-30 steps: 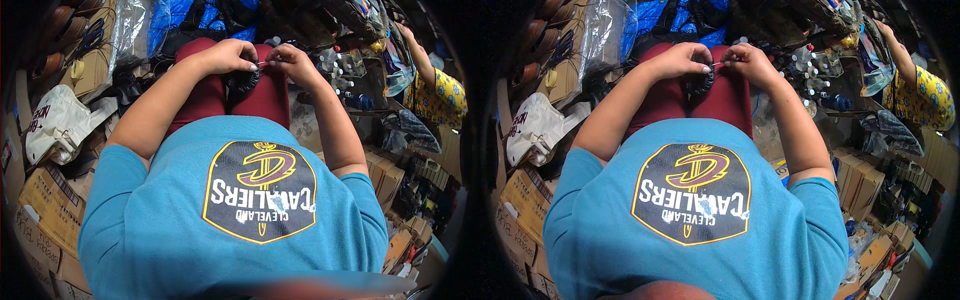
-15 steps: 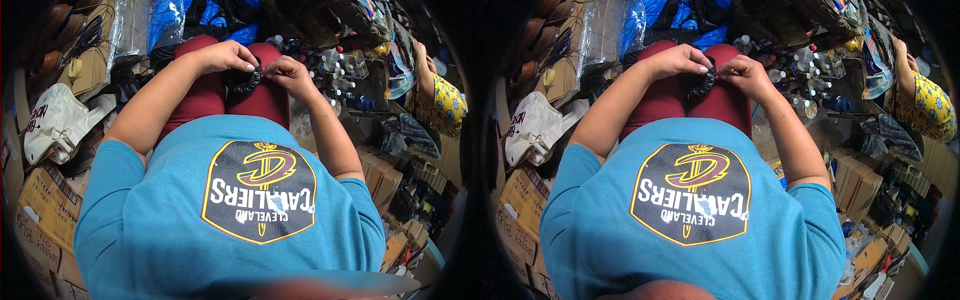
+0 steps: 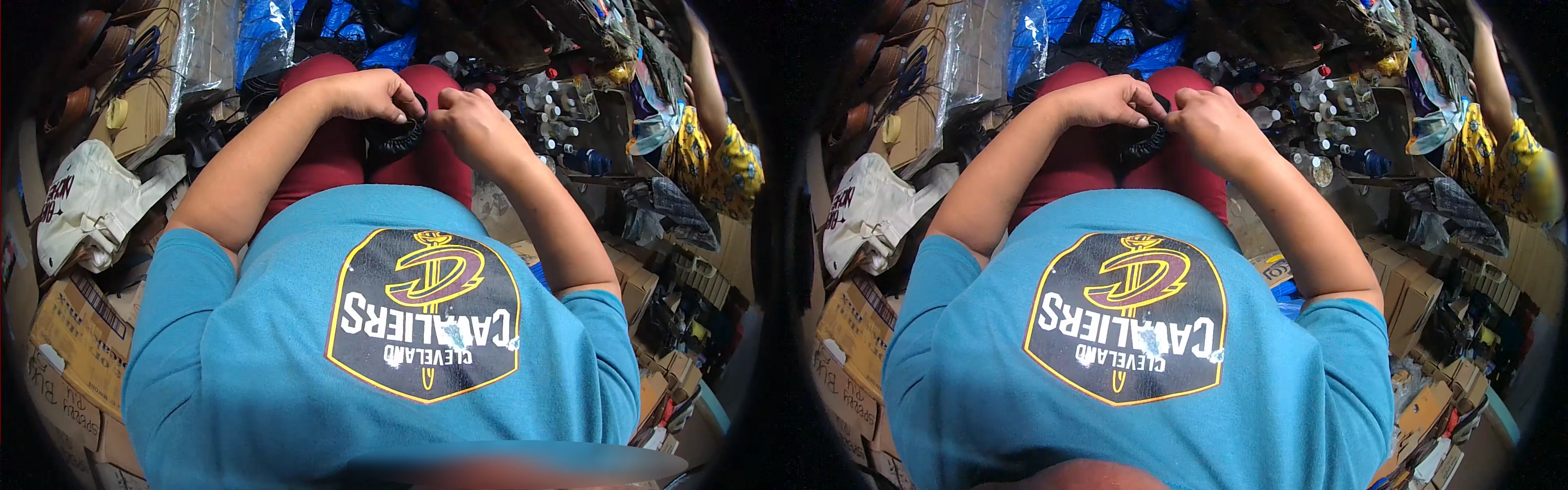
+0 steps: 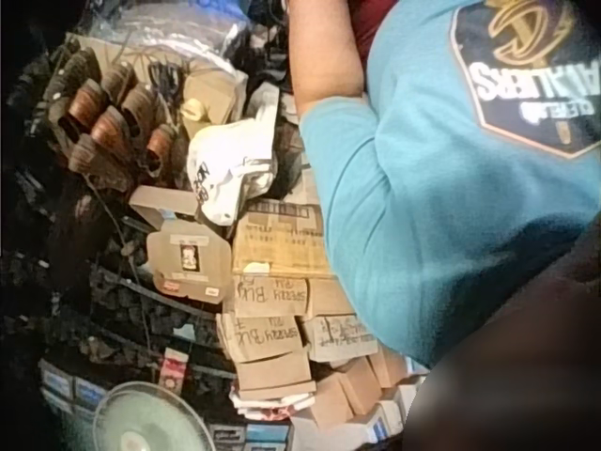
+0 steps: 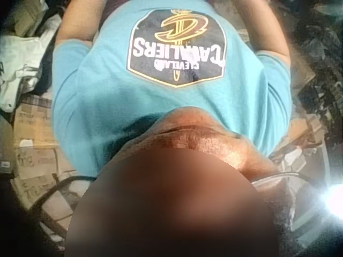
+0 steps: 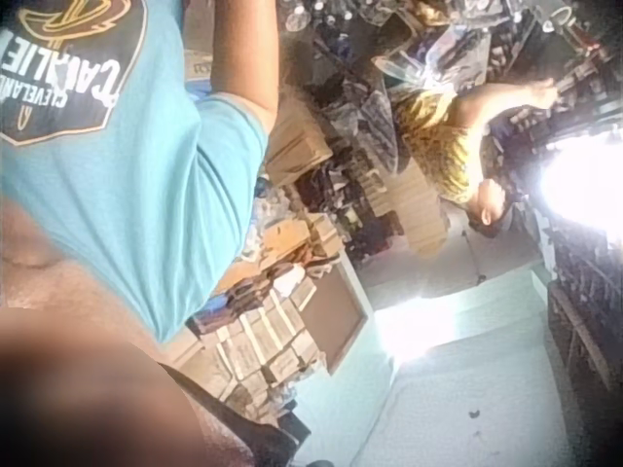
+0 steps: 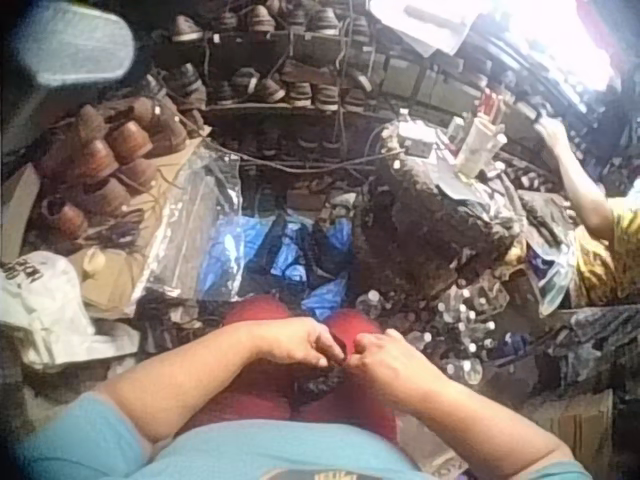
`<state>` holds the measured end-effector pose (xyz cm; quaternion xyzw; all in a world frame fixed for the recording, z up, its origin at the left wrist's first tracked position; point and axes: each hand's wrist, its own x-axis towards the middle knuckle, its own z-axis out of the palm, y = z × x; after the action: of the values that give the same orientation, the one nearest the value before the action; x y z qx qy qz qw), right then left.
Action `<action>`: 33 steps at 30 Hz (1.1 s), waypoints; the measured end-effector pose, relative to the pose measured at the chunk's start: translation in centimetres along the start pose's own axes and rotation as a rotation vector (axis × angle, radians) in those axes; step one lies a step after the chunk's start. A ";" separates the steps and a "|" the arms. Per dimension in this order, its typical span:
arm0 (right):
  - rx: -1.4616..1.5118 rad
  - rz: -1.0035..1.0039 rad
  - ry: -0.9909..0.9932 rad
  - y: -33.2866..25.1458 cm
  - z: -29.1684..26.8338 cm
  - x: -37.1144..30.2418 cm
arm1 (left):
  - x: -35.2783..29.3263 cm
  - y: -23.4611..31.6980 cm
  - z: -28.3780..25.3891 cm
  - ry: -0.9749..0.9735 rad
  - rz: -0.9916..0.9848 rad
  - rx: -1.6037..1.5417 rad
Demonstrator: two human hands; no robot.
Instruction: Stitching a black leather shoe component by hand using a needle and thread.
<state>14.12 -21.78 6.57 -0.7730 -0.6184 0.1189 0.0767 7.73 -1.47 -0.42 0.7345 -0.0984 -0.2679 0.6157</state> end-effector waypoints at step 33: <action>2.183 0.539 0.638 4.2 5.6 -2.4 | -6.8 0.0 0.2 0.829 0.244 -1.319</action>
<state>15.96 -25.26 0.27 -0.3977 0.0433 0.4001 0.8245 1.95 1.52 1.44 0.2415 0.2385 0.0941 0.9359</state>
